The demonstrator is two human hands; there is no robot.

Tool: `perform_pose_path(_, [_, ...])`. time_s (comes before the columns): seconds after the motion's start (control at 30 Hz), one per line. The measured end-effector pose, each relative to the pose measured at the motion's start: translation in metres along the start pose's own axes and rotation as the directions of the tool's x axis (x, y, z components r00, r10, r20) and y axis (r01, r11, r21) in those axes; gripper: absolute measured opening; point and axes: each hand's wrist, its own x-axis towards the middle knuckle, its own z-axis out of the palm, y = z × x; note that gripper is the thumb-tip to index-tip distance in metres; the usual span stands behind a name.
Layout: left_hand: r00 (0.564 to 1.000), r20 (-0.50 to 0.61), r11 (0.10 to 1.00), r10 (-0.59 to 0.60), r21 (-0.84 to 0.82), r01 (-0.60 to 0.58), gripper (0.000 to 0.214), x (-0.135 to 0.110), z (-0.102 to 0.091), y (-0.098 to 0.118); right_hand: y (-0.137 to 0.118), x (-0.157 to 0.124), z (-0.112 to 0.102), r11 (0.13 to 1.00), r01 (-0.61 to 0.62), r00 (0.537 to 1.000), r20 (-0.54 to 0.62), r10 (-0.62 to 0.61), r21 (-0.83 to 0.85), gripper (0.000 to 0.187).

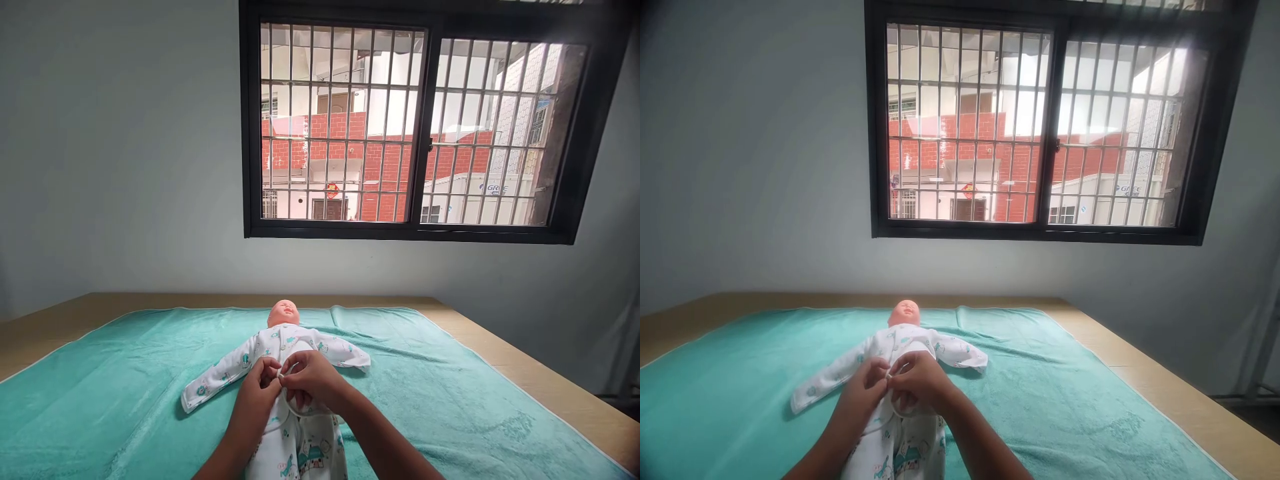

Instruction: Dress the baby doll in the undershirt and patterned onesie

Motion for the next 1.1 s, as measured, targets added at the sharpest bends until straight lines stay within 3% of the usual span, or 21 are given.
perform_pose_path(0.23, [0.998, -0.058, 0.995, -0.02, -0.1, 0.014, 0.023, 0.003, 0.002, -0.002, -0.004, 0.0, 0.004, 1.0, 0.008, 0.999, -0.033, -0.008, 0.019, 0.016])
perform_pose_path(0.47, [0.999, -0.049, 0.999, -0.012, -0.051, 0.01, 0.028, 0.001, 0.0, 0.004, -0.007, 0.001, 0.008, 0.999, -0.039, 0.995, -0.088, 0.036, -0.028, 0.013])
perform_pose_path(0.63, [0.997, -0.059, 0.997, 0.051, 0.061, -0.047, 0.023, -0.002, -0.002, 0.005, -0.003, 0.002, 0.005, 0.999, -0.028, 0.995, -0.097, 0.03, 0.026, 0.02])
perform_pose_path(0.73, [0.994, -0.041, 0.984, 0.105, 0.146, -0.098, 0.022, -0.003, -0.003, 0.001, 0.002, 0.005, 0.006, 0.998, 0.047, 0.972, -0.231, -0.034, 0.048, 0.017])
perform_pose_path(0.8, [0.989, -0.059, 0.975, 0.132, 0.185, -0.119, 0.02, -0.003, -0.004, -0.003, 0.006, 0.005, 0.009, 0.991, 0.126, 0.922, -0.362, -0.135, -0.049, 0.012])
perform_pose_path(0.87, [0.982, -0.068, 0.961, 0.179, 0.228, -0.159, 0.017, -0.002, -0.006, -0.007, 0.011, 0.001, 0.015, 0.937, 0.196, 0.853, -0.422, -0.308, -0.289, 0.009])
perform_pose_path(0.97, [0.954, 0.02, 0.905, 0.299, 0.31, -0.29, 0.019, 0.0, -0.012, -0.011, 0.019, -0.016, 0.026, 0.717, 0.299, 0.777, -0.275, -0.566, -0.63, 0.021])
perform_pose_path(1.03, [0.928, 0.097, 0.857, 0.359, 0.36, -0.369, 0.024, 0.0, -0.015, -0.012, 0.025, -0.034, 0.03, 0.604, 0.388, 0.749, -0.144, -0.647, -0.696, 0.035])
perform_pose_path(1.1, [0.913, 0.131, 0.828, 0.386, 0.388, -0.406, 0.026, -0.001, -0.018, -0.013, 0.03, -0.052, 0.028, 0.56, 0.439, 0.747, -0.061, -0.662, -0.702, 0.043])
